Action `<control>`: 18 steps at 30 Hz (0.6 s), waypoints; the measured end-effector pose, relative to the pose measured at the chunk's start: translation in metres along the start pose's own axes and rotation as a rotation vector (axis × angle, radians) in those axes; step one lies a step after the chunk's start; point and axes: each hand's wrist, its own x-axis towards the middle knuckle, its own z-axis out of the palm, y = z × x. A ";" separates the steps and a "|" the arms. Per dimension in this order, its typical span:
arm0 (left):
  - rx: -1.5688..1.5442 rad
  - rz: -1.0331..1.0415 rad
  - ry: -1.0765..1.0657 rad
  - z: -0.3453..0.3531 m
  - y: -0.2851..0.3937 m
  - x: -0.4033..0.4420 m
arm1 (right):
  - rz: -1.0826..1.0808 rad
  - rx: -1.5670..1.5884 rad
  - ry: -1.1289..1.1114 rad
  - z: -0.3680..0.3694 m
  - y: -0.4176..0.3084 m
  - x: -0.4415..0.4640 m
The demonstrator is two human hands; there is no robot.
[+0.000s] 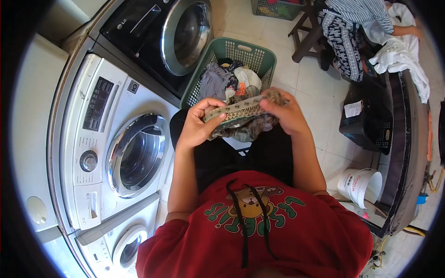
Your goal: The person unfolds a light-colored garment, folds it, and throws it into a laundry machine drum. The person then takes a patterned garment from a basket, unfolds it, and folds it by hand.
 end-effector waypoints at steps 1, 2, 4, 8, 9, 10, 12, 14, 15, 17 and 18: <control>0.069 -0.023 -0.044 -0.005 -0.001 -0.002 | 0.000 0.000 0.001 -0.003 -0.002 0.000; 0.138 -0.046 -0.087 -0.010 -0.002 -0.004 | -0.043 -0.029 0.045 -0.006 -0.003 0.000; 0.206 -0.068 -0.131 -0.013 -0.008 -0.004 | -0.087 -0.060 0.089 -0.006 -0.006 0.000; 0.484 -0.011 -0.024 -0.019 -0.031 0.000 | -0.194 -0.023 0.149 -0.001 -0.011 0.002; 0.485 -0.008 -0.025 -0.019 -0.029 0.001 | -0.198 -0.024 0.149 -0.002 -0.011 0.003; 0.387 0.001 -0.019 -0.018 -0.027 0.003 | -0.186 0.001 0.164 -0.004 -0.009 0.003; 0.189 0.015 -0.004 -0.015 -0.021 0.003 | -0.156 0.048 0.192 -0.009 -0.006 0.004; 0.091 0.023 0.012 -0.012 -0.014 0.003 | -0.112 0.075 0.187 -0.006 -0.005 0.003; 0.041 0.048 0.006 -0.009 -0.010 0.003 | -0.087 0.079 0.170 -0.001 -0.005 0.002; -0.056 0.096 -0.012 -0.002 -0.002 0.005 | -0.070 -0.055 0.099 0.008 -0.004 -0.002; -0.105 0.120 -0.023 0.000 0.000 0.006 | -0.054 -0.190 0.030 0.010 -0.004 -0.004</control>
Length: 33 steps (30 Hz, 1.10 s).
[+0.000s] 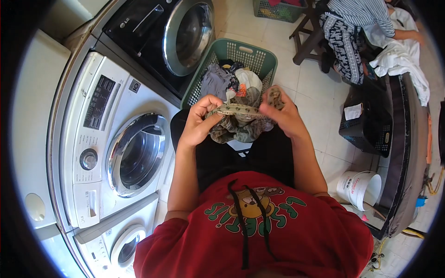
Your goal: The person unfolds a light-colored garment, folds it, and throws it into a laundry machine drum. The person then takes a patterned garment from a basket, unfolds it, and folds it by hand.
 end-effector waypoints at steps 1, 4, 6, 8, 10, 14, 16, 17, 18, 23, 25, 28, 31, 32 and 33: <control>0.000 0.000 -0.001 0.000 0.000 0.000 | -0.001 0.000 0.001 0.000 -0.001 0.000; 0.006 -0.025 -0.008 -0.007 0.001 -0.003 | 0.046 -0.083 -0.175 -0.004 -0.003 -0.002; 0.007 -0.037 -0.008 -0.010 0.002 -0.005 | 0.064 -0.109 -0.234 -0.006 -0.003 -0.003; 0.115 -0.072 -0.020 -0.012 0.005 -0.007 | 0.061 -0.210 -0.298 -0.009 -0.003 -0.003; 0.223 -0.106 -0.033 -0.012 0.008 -0.008 | 0.057 -0.311 -0.362 -0.014 -0.002 -0.003; 0.217 -0.158 -0.087 -0.011 0.009 -0.010 | 0.145 -0.378 -0.295 -0.027 0.016 0.004; 0.215 -0.179 -0.102 -0.010 0.010 -0.012 | 0.177 -0.397 -0.275 -0.026 0.021 0.004; 0.227 -0.199 -0.112 -0.009 0.012 -0.012 | 0.092 -0.339 -0.221 -0.020 0.022 0.004; 0.239 -0.220 -0.124 -0.008 0.013 -0.012 | 0.007 -0.280 -0.165 -0.015 0.022 0.004; 0.303 -0.065 -0.100 -0.006 -0.001 -0.005 | -0.131 -0.164 -0.072 -0.009 0.021 0.001; 0.346 0.130 -0.046 -0.008 -0.008 -0.004 | -0.098 -0.160 -0.098 -0.007 0.019 0.000; 0.301 0.016 -0.013 -0.007 0.000 -0.009 | -0.028 -0.190 -0.142 -0.004 0.007 -0.002; 0.254 -0.103 0.014 -0.004 0.004 -0.013 | 0.045 -0.219 -0.180 -0.006 0.004 -0.004; 0.272 -0.083 0.023 -0.001 0.004 -0.013 | 0.069 -0.263 -0.193 -0.011 0.007 -0.003; 0.290 -0.063 0.032 0.002 0.003 -0.012 | 0.093 -0.307 -0.207 -0.017 0.011 -0.001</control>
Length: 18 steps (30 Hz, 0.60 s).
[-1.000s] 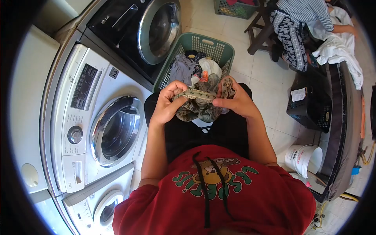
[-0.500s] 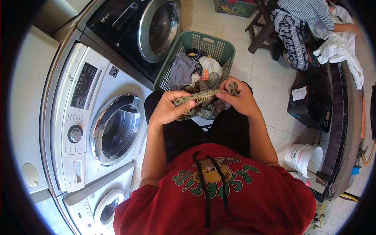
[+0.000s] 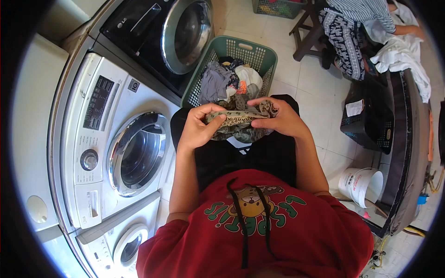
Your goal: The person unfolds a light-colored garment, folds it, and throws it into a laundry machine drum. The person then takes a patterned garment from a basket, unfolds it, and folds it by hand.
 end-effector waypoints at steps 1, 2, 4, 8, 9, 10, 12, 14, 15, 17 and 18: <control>0.017 0.020 0.013 0.002 0.000 0.001 | 0.025 -0.043 -0.016 -0.004 0.005 0.001; 0.034 0.040 0.027 0.004 0.000 0.001 | 0.051 -0.086 -0.033 -0.006 0.007 0.002; 0.051 0.003 -0.007 0.002 -0.004 0.003 | -0.026 0.002 0.037 -0.002 0.009 0.005; 0.106 -0.118 -0.122 -0.004 -0.027 0.004 | -0.250 0.280 0.259 0.006 0.010 0.006; 0.225 -0.145 -0.113 -0.006 -0.035 0.003 | -0.235 0.336 0.281 0.006 0.009 0.007; 0.345 -0.172 -0.103 -0.007 -0.043 0.003 | -0.221 0.393 0.303 0.005 0.007 0.008; 0.586 -0.220 -0.086 -0.012 -0.054 0.004 | -0.196 0.506 0.350 0.004 0.004 0.010; 0.487 -0.194 -0.049 -0.015 -0.058 0.004 | -0.194 0.536 0.371 0.000 0.007 0.009; 0.386 -0.169 -0.008 -0.018 -0.060 0.004 | -0.193 0.564 0.386 -0.004 0.009 0.009; 0.184 -0.121 0.079 -0.024 -0.062 0.002 | -0.186 0.620 0.413 -0.010 0.012 0.006; 0.183 -0.124 0.082 -0.028 -0.060 0.001 | -0.183 0.620 0.411 -0.013 0.012 0.005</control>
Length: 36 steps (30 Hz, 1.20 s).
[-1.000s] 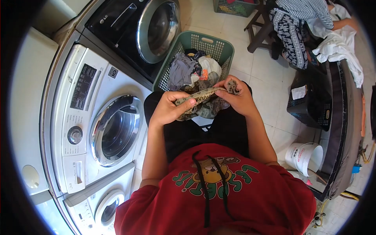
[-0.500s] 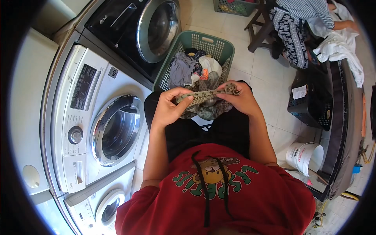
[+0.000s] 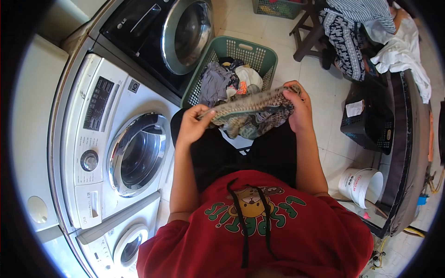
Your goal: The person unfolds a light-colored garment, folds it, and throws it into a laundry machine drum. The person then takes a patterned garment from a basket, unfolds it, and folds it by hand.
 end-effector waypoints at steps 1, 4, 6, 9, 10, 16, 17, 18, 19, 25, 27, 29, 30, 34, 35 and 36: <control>-0.080 -0.020 0.008 -0.006 0.004 -0.001 | 0.027 -0.014 -0.005 -0.002 -0.002 0.000; -0.319 -0.075 0.030 -0.025 0.022 -0.002 | 0.103 -0.058 -0.020 -0.005 -0.009 0.000; -0.358 -0.092 0.013 -0.030 0.029 -0.004 | 0.137 -0.163 -0.070 -0.003 -0.014 -0.002; -0.470 -0.146 -0.038 -0.034 0.038 -0.009 | 0.239 -0.471 -0.224 0.001 -0.021 -0.006; -0.471 -0.145 -0.037 -0.034 0.042 -0.010 | 0.239 -0.472 -0.224 0.000 -0.021 -0.006; -0.335 -0.072 -0.137 -0.027 0.053 -0.014 | 0.112 -0.306 -0.091 -0.013 -0.010 -0.004; -0.360 -0.067 -0.155 -0.023 0.054 -0.013 | 0.087 -0.230 -0.069 -0.010 -0.005 -0.002; -0.384 -0.062 -0.172 -0.019 0.055 -0.012 | 0.061 -0.153 -0.048 -0.005 0.000 -0.001; -0.407 -0.058 -0.189 -0.015 0.056 -0.012 | 0.036 -0.075 -0.028 0.001 0.004 0.000; -0.546 -0.032 -0.167 0.030 0.075 0.001 | 0.069 -0.420 -0.442 0.052 0.022 -0.019; -0.479 -0.030 -0.099 0.025 0.074 0.002 | 0.089 -0.511 -0.460 0.052 0.024 -0.023; -0.409 -0.029 -0.029 0.017 0.072 0.002 | 0.053 -0.705 -0.482 0.047 0.022 -0.022; -0.408 -0.030 -0.027 0.010 0.070 0.001 | 0.082 -0.686 -0.402 0.040 0.021 -0.019; -0.021 -0.284 -0.519 -0.015 0.051 -0.005 | -0.155 -0.694 -0.217 0.028 0.019 -0.011; -0.021 -0.283 -0.521 -0.013 0.046 -0.005 | -0.156 -0.695 -0.215 0.025 0.018 -0.008; -0.091 -0.215 -0.417 -0.011 0.040 -0.004 | -0.133 -0.602 -0.185 0.021 0.019 -0.005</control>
